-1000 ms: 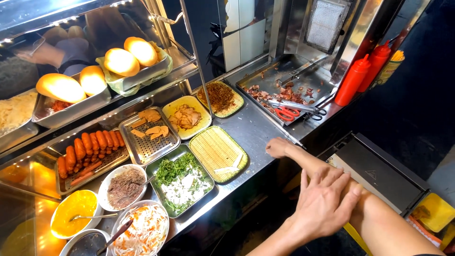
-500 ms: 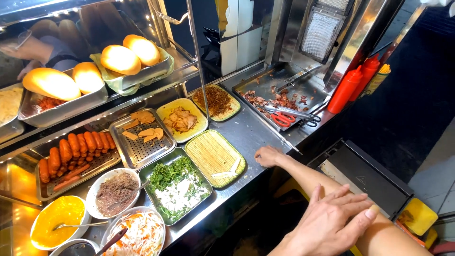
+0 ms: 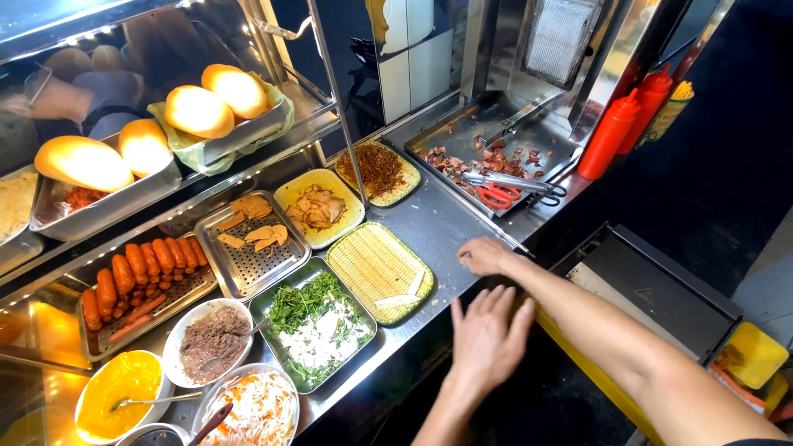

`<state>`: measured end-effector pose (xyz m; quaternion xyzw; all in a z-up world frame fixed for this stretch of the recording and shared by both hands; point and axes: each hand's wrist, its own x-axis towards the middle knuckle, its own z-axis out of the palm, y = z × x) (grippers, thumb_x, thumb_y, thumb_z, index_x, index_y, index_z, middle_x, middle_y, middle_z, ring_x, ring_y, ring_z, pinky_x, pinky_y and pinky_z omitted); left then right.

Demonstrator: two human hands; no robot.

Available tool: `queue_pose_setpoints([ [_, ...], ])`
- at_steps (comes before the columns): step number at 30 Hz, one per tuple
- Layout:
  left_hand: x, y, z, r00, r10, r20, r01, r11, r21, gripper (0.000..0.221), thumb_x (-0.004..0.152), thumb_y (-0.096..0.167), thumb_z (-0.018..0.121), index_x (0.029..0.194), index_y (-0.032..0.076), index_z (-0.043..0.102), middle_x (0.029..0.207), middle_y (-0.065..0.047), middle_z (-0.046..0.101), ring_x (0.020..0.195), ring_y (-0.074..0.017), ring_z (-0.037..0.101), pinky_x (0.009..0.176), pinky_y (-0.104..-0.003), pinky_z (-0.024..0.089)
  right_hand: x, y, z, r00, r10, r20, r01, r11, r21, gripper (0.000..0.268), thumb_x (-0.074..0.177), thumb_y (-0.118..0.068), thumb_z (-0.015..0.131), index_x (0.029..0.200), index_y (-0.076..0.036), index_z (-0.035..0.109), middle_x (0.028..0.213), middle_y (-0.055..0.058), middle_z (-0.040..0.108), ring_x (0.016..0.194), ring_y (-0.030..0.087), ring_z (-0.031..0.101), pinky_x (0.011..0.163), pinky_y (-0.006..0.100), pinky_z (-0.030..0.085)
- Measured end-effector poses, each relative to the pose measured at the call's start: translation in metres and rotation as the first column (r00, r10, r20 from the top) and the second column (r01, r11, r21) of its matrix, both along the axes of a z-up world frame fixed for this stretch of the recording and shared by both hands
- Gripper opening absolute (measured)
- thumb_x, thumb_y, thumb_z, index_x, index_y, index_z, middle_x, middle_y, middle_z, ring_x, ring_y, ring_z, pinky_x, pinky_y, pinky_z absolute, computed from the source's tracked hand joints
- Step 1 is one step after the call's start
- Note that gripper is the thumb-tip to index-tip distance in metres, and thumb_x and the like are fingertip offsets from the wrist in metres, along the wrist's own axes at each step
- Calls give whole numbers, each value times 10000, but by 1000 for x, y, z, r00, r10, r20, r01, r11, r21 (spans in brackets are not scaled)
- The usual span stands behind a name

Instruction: Prepare a sandwich by cutting a baguette and adding various meat and vegetable fillings.

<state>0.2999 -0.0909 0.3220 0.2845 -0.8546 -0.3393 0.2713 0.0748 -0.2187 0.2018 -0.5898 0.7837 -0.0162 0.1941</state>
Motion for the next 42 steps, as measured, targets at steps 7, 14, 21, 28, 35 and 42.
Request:
queue_pose_setpoints([
  [7,39,-31,-28,988,152,-24,-144,968,206,483,951,406,621,1224,19,716,1224,-194,720,1177,-355,656,1051,-443,483,-87,3,-22,997,-31,69,49,960,-277,264,896,-312,607,1064,-255,803,1079,103,767,1005,337,722,924,459,567],
  [14,70,-59,-128,691,697,-189,-539,673,507,378,1006,275,572,1166,-26,735,997,-109,807,883,-168,747,827,-310,573,-169,0,-11,945,-290,153,328,834,-444,242,934,-320,647,1108,-240,795,1021,95,769,950,315,722,868,438,568],
  [21,78,-53,-169,480,862,-164,-637,471,611,425,1050,301,549,1133,-71,737,868,-119,764,777,-147,690,729,-273,558,-237,-16,-26,972,-234,-25,153,708,-689,417,891,-394,738,1226,-146,748,1269,101,667,1187,386,556,959,553,441],
  [28,59,-54,-194,178,965,-195,-616,264,743,474,1068,363,545,1019,-77,712,810,-122,713,679,-195,695,666,-297,557,-267,-39,-59,997,-73,1,59,799,-598,443,910,-500,736,1211,-174,749,1307,133,655,1183,355,605,976,486,494],
  [35,61,-42,-217,159,973,-170,-661,233,713,472,1052,372,552,1000,-71,706,788,-134,694,655,-189,675,629,-296,564,-286,-18,-36,981,-85,175,170,811,-560,462,1009,-419,641,1327,-84,652,1139,237,705,1028,462,665,857,555,521],
  [42,94,-24,-267,-27,996,-87,-533,60,844,489,1077,415,542,1003,-53,662,801,-119,675,660,-224,673,612,-310,534,-300,7,4,982,-157,101,187,834,-520,430,1003,-389,631,1370,-171,686,1128,210,733,1000,450,687,844,555,536],
])
